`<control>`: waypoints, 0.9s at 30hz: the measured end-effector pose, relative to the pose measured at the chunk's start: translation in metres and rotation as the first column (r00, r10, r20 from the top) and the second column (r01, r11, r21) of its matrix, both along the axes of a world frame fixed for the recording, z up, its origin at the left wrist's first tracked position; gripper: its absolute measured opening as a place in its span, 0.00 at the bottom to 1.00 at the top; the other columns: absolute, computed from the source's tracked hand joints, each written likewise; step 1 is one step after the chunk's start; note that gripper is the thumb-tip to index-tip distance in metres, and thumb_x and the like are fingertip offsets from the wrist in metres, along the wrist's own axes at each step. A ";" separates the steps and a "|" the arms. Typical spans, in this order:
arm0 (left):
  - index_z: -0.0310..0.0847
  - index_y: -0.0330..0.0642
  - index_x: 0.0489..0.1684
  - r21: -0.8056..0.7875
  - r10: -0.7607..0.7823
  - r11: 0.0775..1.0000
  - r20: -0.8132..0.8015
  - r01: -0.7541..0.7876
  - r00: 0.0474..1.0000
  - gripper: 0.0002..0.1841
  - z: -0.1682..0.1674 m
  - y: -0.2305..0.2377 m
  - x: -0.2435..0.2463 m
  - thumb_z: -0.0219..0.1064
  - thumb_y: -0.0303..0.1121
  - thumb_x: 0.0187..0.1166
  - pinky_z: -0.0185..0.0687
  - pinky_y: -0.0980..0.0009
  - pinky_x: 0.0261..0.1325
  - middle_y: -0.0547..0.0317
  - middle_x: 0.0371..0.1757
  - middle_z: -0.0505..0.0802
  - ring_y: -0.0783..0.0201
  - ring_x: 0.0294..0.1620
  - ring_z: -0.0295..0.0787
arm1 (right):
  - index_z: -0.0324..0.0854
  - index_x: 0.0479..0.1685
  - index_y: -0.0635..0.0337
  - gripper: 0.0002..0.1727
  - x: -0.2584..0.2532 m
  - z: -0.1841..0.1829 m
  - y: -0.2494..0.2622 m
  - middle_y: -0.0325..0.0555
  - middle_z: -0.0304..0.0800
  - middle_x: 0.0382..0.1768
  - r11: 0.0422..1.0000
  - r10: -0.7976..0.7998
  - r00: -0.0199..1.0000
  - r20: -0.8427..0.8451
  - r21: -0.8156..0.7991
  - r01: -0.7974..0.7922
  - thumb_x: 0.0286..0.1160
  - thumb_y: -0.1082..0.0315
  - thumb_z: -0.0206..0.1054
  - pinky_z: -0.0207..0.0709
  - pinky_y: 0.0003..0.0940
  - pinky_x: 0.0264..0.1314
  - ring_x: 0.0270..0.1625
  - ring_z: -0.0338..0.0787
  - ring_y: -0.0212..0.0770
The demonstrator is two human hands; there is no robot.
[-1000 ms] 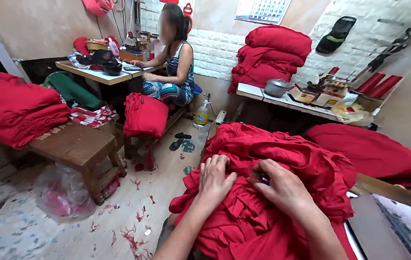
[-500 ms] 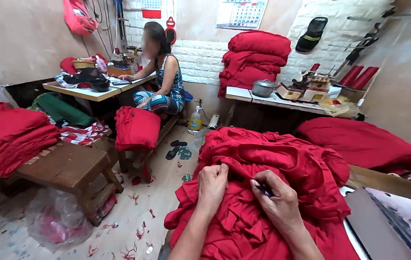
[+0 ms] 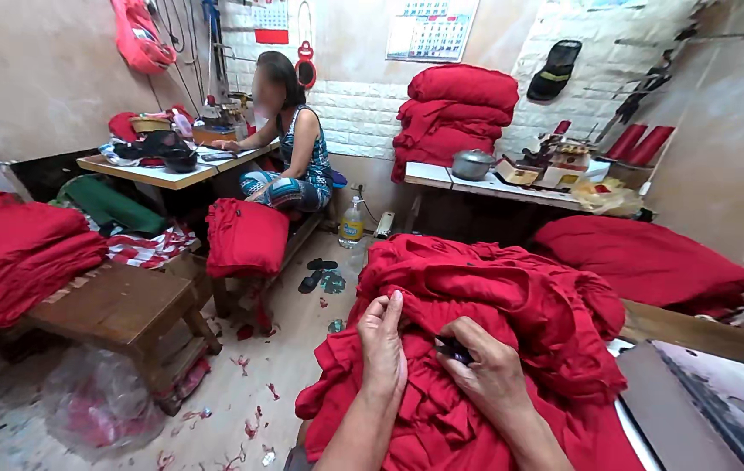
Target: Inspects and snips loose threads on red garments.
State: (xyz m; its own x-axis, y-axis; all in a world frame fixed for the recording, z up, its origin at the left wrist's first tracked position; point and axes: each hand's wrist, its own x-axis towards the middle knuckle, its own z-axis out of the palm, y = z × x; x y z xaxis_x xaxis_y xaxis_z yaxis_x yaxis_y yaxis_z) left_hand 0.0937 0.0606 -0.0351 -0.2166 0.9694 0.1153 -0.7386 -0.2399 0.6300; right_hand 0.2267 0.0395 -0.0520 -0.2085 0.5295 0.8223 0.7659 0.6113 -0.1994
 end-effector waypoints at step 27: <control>0.80 0.29 0.43 0.206 -0.020 0.978 -0.033 0.026 0.999 0.08 -0.019 0.002 -0.002 0.54 0.19 0.84 0.88 0.73 0.52 0.61 0.36 0.90 0.72 0.39 0.89 | 0.76 0.57 0.64 0.26 -0.011 0.022 0.012 0.40 0.82 0.32 0.974 0.049 0.985 -0.164 -0.212 -0.084 0.91 0.47 0.48 0.77 0.34 0.32 0.31 0.83 0.32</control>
